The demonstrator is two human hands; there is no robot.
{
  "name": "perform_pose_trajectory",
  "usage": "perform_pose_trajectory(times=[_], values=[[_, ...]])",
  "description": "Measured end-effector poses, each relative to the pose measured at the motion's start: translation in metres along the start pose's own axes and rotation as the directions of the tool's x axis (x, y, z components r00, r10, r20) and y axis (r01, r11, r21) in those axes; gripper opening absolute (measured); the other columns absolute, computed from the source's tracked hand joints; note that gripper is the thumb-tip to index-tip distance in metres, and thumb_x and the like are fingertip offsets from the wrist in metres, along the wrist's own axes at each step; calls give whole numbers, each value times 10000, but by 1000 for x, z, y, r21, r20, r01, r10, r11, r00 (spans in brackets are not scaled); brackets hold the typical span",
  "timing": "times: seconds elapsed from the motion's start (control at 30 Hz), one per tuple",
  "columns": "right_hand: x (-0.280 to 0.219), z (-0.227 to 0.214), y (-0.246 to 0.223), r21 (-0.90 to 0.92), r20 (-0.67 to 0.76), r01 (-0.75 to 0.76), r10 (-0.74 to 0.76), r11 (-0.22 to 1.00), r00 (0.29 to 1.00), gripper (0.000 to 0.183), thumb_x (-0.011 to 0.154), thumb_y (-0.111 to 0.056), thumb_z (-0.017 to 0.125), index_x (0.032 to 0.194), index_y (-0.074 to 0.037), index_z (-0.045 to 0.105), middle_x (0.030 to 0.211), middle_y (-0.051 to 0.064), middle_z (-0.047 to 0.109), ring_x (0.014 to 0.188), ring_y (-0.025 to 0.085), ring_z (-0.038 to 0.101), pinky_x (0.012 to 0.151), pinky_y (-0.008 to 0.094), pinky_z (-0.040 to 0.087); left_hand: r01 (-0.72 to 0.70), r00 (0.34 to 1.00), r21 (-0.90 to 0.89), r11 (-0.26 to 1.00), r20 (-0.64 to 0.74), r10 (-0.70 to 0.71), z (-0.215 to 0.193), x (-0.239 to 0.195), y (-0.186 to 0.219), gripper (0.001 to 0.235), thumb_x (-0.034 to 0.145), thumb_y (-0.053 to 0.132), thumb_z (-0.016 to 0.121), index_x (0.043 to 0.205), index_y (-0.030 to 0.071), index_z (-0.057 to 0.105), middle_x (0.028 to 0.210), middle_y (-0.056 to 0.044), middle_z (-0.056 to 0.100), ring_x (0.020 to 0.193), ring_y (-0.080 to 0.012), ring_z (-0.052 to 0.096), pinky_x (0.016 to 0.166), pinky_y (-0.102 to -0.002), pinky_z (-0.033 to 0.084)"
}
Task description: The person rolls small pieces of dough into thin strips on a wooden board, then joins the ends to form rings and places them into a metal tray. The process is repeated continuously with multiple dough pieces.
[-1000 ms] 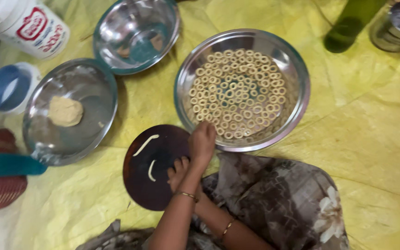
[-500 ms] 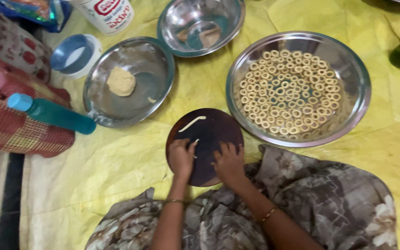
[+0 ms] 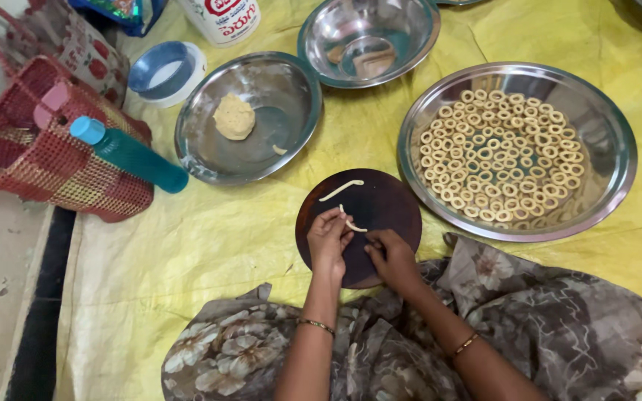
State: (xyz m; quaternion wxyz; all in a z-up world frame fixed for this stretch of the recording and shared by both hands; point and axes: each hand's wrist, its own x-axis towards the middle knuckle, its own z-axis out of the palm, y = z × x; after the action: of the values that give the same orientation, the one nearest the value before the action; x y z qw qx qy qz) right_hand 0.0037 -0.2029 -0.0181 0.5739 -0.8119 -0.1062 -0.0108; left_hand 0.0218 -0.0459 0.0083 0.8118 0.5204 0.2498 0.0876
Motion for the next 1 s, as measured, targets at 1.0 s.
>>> perform_pose_trajectory(times=[1.0], values=[[5, -26, -29, 741, -65, -117, 244, 661, 968, 188, 950, -72, 696, 1128, -14, 675, 983, 26, 708, 914, 96, 670, 830, 250, 546, -8, 994, -10, 1000, 110, 9, 31, -58, -5, 119, 910, 109, 764, 1022, 97, 725, 930, 9, 759, 814, -63, 687, 691, -209, 496]])
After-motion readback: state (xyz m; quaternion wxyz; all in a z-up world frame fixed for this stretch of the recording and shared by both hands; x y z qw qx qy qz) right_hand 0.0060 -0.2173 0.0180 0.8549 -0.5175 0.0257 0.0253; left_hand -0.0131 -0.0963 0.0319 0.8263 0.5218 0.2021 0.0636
